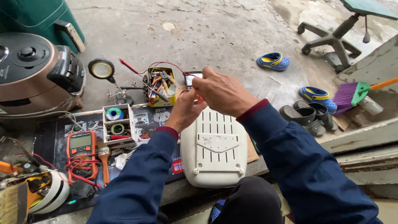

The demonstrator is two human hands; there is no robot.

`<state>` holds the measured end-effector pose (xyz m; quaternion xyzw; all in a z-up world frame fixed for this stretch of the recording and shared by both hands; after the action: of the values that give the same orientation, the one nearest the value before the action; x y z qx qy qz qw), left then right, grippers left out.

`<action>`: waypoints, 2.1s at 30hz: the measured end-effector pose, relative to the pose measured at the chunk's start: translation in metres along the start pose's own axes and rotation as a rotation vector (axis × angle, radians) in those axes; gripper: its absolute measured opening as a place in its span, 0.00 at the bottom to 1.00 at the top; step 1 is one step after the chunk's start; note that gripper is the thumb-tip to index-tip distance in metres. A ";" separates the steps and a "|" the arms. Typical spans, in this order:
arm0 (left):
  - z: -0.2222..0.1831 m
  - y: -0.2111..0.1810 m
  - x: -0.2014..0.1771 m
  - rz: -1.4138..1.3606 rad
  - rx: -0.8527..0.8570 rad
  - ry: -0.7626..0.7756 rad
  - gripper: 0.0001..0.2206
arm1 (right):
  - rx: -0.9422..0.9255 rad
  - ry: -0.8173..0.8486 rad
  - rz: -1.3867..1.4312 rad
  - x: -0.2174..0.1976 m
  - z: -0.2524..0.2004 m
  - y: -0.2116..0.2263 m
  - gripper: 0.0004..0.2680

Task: Cleaning and disassembling a rice cooker using a cloth and a screwdriver

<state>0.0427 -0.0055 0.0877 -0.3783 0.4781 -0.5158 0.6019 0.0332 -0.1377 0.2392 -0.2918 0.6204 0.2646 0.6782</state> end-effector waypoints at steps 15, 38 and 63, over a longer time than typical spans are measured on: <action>-0.001 -0.014 -0.017 0.004 -0.135 0.200 0.09 | 0.109 0.120 0.092 -0.019 0.003 0.009 0.07; 0.004 0.034 0.001 0.268 -0.209 0.059 0.08 | 0.372 -0.492 0.268 0.031 -0.003 0.020 0.10; 0.007 0.032 0.003 0.284 -0.112 0.067 0.06 | 0.308 -0.701 0.264 0.037 -0.004 0.004 0.12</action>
<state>0.0581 -0.0025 0.0589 -0.3226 0.5747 -0.4101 0.6305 0.0307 -0.1380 0.2015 0.0034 0.4163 0.3369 0.8445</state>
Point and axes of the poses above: each hand's wrist, its own z-axis towards the middle knuckle, its own x-axis out of the palm, y = z × x, the point moved 2 cm from there along z, towards the middle knuckle, and after that the axes turned 8 degrees about -x, right-handed, at the moved point
